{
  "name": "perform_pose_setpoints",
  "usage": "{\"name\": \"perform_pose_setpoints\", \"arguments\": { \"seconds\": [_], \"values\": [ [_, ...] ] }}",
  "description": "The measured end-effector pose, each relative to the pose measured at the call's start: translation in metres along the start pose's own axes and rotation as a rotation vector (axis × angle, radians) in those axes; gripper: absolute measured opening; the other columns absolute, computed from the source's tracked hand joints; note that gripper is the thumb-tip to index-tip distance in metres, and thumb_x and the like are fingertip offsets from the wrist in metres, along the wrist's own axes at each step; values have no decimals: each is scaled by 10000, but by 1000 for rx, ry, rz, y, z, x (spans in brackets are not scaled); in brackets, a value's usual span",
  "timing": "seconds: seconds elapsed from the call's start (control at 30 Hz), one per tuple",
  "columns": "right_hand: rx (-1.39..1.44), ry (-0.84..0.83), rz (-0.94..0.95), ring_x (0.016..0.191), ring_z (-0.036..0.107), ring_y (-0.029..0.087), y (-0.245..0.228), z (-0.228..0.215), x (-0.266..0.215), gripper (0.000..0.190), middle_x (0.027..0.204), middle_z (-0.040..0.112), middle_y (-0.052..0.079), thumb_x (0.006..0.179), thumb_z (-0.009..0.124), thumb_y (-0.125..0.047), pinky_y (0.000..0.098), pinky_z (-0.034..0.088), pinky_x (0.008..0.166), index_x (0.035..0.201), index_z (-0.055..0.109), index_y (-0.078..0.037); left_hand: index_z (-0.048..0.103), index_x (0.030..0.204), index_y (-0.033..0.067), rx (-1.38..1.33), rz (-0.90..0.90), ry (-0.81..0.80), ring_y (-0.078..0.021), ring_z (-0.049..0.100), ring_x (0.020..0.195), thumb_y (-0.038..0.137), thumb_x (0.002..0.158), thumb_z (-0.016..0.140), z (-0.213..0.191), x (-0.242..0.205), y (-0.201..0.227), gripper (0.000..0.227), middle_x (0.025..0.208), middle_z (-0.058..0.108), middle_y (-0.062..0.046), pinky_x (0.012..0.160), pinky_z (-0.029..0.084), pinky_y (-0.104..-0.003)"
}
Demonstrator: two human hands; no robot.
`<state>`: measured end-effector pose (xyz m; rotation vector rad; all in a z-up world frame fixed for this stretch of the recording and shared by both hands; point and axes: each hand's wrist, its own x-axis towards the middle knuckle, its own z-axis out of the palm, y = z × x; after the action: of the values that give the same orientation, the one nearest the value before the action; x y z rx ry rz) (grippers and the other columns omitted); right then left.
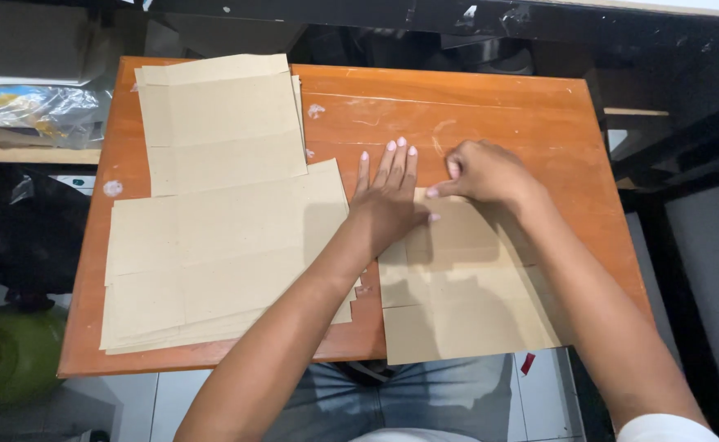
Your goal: The person folds flat cardboard pieces into small boxes by hand on a wooden table. They fold the side flaps inward, press the creases, and assemble the box shape, then place the finished box on a nearby shelf.
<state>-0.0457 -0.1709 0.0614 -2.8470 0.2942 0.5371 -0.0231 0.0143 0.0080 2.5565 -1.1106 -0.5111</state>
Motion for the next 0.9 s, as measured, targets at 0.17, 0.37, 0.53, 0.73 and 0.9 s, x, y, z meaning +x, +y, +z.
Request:
{"name": "perform_pose_setpoints", "arguments": {
  "seconds": [0.17, 0.37, 0.53, 0.73, 0.9],
  "values": [
    [-11, -18, 167, 1071, 703, 481, 87, -12, -17, 442, 954, 771, 267, 761, 827, -458, 524, 529, 855, 888, 780, -37, 5, 1651, 57, 1, -28, -20, -298, -77, 1601, 531, 988, 619, 1, 3, 3, 1020, 1733, -47, -171, 1272, -108, -612],
    [-38, -3, 211, 1049, 728, 428, 130, -6, -8, 444, 909, 795, 202, 739, 851, -513, 473, 541, 835, 832, 786, -84, -2, 1651, 56, -6, -56, -79, -299, -97, 1599, 549, 985, 603, -2, 4, 9, 1025, 1730, -65, -178, 1261, -131, -611],
    [-7, 2, 130, 1041, 718, 440, 56, -11, -5, 437, 923, 771, 220, 719, 870, -487, 492, 540, 836, 859, 772, -84, -9, 1650, 56, 10, -81, -113, -301, -109, 1597, 574, 972, 601, -12, 1, 13, 1048, 1729, -76, -178, 1261, -144, -610],
    [-50, 45, -67, 939, 732, 387, 1, 22, 33, 452, 812, 741, 113, 703, 848, -626, 488, 540, 732, 786, 721, -200, -26, 1647, 48, -49, -108, -153, -269, -131, 1598, 586, 973, 582, -20, 0, 14, 1057, 1737, -77, -142, 1262, -181, -573],
    [-59, -17, 12, 1022, 712, 453, 22, -6, -3, 437, 908, 749, 213, 755, 835, -530, 526, 537, 807, 864, 742, -118, -25, 1648, 59, -38, -117, -158, -259, -123, 1600, 554, 989, 571, -24, -5, 18, 1016, 1738, -86, -126, 1274, -163, -553]
  ]
}}
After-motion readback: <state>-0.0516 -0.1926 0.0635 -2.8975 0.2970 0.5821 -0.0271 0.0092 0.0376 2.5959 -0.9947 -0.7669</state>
